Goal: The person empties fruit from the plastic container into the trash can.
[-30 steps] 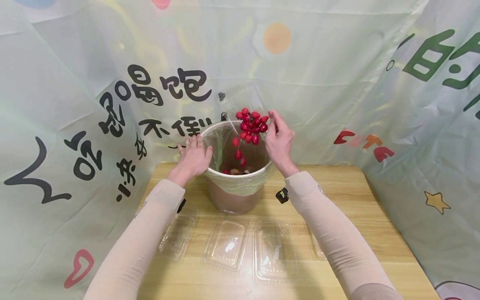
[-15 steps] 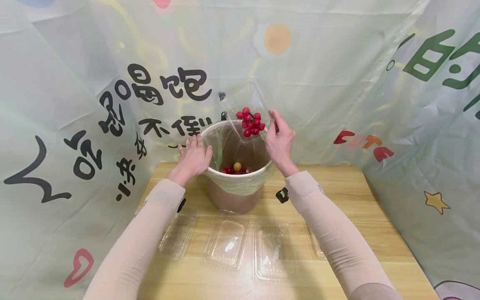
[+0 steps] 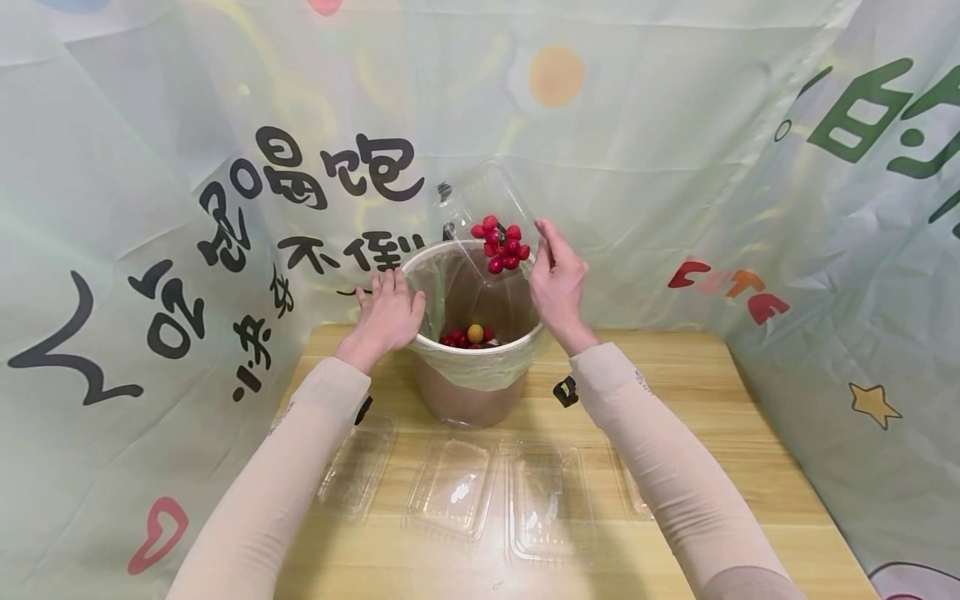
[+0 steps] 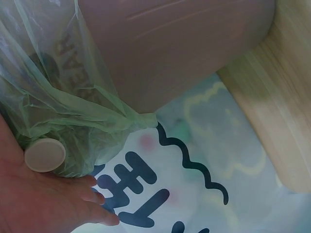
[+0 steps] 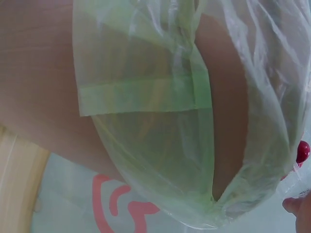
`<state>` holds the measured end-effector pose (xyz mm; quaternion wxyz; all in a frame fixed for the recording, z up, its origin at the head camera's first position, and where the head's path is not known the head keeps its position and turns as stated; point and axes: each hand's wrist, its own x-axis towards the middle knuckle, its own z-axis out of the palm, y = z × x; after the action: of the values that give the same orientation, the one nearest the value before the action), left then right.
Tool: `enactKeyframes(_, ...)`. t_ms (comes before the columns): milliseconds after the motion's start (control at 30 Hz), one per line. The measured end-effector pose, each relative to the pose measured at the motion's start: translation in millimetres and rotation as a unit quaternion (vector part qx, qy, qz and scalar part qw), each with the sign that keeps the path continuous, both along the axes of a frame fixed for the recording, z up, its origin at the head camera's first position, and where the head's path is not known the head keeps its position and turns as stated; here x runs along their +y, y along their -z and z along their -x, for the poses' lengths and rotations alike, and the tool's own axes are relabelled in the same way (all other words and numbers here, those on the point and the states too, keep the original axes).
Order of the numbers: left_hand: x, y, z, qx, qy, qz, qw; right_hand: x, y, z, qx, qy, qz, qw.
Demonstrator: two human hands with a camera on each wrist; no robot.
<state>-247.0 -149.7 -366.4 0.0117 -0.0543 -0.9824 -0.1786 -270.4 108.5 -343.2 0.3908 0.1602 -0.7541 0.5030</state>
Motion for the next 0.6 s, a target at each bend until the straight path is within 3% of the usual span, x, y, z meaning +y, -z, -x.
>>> enactKeyframes(433,1.0,-0.3,-0.5,0.003,-0.001,0.002,1.0000,1.3,4.6,0.6,0.040,0.018,-0.013,0.999)
enactKeyframes(600,1.3,-0.9,-1.3,0.001,-0.002,-0.001,1.0000,-1.7,4.6,-0.6,0.032,-0.003,0.029,0.999)
